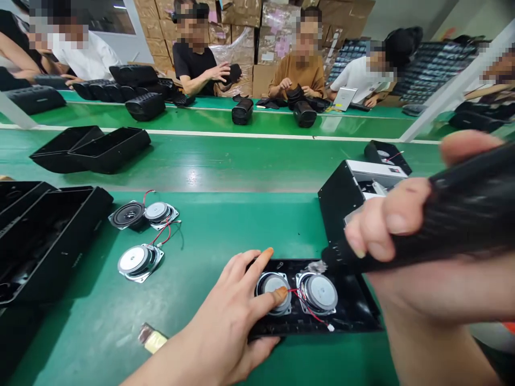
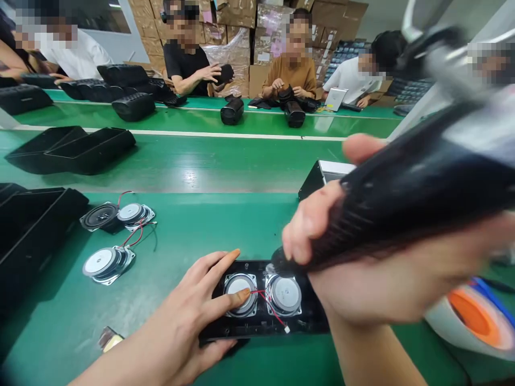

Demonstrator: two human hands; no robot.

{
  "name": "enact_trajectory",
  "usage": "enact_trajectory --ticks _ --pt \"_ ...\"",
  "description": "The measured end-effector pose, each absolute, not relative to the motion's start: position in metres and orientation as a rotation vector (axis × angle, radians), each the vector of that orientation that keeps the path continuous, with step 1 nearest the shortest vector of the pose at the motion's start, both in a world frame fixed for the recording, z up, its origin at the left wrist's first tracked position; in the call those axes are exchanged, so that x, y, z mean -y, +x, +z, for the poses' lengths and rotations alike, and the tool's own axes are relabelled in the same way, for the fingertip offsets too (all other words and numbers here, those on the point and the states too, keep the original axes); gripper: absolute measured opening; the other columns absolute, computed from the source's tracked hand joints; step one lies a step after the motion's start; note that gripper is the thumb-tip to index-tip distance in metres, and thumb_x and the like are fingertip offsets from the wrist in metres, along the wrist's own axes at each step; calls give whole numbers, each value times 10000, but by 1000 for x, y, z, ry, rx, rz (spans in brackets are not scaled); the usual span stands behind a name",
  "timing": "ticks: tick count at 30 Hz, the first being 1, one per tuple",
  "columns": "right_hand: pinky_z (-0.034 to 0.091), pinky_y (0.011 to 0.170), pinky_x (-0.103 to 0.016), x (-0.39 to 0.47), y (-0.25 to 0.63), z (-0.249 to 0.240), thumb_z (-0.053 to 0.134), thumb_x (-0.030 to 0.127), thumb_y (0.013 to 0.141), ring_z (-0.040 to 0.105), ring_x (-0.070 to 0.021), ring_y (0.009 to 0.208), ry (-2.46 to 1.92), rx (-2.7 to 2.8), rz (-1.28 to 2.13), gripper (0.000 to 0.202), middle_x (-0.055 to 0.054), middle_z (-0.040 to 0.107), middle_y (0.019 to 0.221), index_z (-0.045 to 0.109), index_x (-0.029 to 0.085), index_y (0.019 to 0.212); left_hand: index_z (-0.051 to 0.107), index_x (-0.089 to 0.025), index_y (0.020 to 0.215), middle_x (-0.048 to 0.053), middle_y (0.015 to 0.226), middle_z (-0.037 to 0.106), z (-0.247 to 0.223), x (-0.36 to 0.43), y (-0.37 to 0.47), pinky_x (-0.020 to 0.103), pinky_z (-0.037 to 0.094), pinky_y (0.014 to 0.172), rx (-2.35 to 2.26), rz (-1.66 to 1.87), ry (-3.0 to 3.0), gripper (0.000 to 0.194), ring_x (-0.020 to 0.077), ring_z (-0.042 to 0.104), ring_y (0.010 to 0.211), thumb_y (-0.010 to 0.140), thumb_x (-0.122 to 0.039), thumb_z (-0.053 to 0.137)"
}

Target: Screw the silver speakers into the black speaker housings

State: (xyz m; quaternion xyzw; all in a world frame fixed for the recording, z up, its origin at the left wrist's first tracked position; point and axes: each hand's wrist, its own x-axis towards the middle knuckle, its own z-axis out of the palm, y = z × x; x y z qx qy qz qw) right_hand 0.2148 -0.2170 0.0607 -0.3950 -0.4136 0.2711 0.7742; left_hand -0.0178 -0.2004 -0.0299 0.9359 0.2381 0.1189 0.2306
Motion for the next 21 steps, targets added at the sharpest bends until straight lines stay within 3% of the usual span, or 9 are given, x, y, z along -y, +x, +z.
enact_trajectory --ticks 7,13,21 --pt "374 357 -263 202 184 21 553 834 934 452 -138 419 -739 956 662 664 17 543 663 644 252 1240 658 -281 1344 172 1683 313 -36 198 -15 728 462 1115 -640 395 2602 545 437 353 1484 815 -204 766" --pt "383 396 -270 198 181 11 423 813 1001 463 -133 439 -721 1015 676 660 11 540 701 588 235 1276 649 -300 1350 145 1696 304 -41 198 -15 699 492 1095 -647 437 2643 538 433 366 1477 825 -214 729" --pt "397 437 -263 196 183 5 393 718 1063 489 -131 480 -641 1076 749 585 10 558 737 570 225 1325 650 -305 1337 134 1705 298 -50 198 -16 694 508 1068 -633 469 2672 511 439 368 1467 833 -240 708"
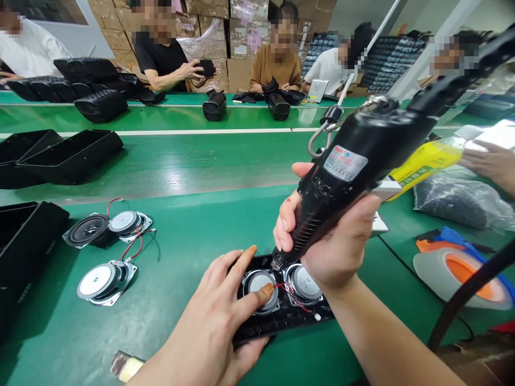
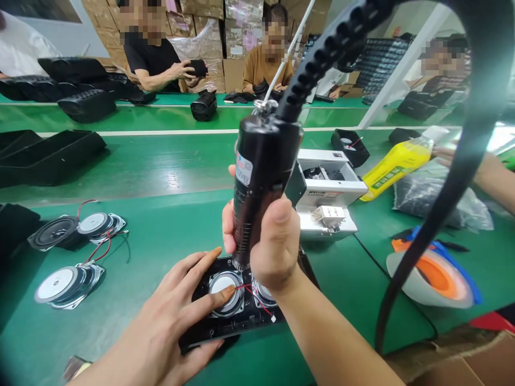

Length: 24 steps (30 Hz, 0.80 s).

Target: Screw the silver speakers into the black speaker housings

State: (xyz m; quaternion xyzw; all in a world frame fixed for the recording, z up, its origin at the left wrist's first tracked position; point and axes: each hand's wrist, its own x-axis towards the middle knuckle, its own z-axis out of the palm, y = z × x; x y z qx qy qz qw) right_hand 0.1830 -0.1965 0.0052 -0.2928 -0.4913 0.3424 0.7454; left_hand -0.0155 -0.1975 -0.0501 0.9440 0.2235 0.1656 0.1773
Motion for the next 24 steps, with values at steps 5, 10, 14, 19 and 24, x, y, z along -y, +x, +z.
enact_trajectory --ticks 5,10,14,19,24 --pt "401 444 -259 196 184 2 421 727 1052 495 -128 481 -639 1073 761 576 9 566 744 578 237 1311 660 -305 1329 128 1705 307 -53 196 -15 680 519 1068 -641 508 2686 532 441 380 1463 804 -248 726" --pt "399 444 -263 197 185 -2 426 720 1050 499 -133 478 -634 1112 806 556 7 561 743 548 254 1328 661 -301 1329 128 1712 277 -59 193 -16 689 515 1071 -606 525 2712 589 443 370 1467 750 -224 744" --pt "377 452 -239 198 182 -9 457 688 1046 485 -117 487 -608 1143 880 511 11 558 742 545 256 1304 658 -319 1338 104 1701 301 -63 193 -16 676 501 1097 -621 567 2702 614 436 368 1471 737 -232 745" --pt "364 440 -228 199 178 -20 526 740 999 476 -114 482 -546 1178 967 577 4 558 733 545 223 1254 658 -310 1350 121 1639 385 -56 188 -15 604 531 1101 -575 539 2786 602 405 409 1454 758 -219 720" --pt "330 434 -203 197 179 -27 449 822 988 452 -101 488 -486 1159 978 673 -2 538 708 559 205 1232 652 -307 1347 124 1623 382 -57 185 -15 562 543 1090 -559 567 2817 583 394 427 1435 774 -223 714"
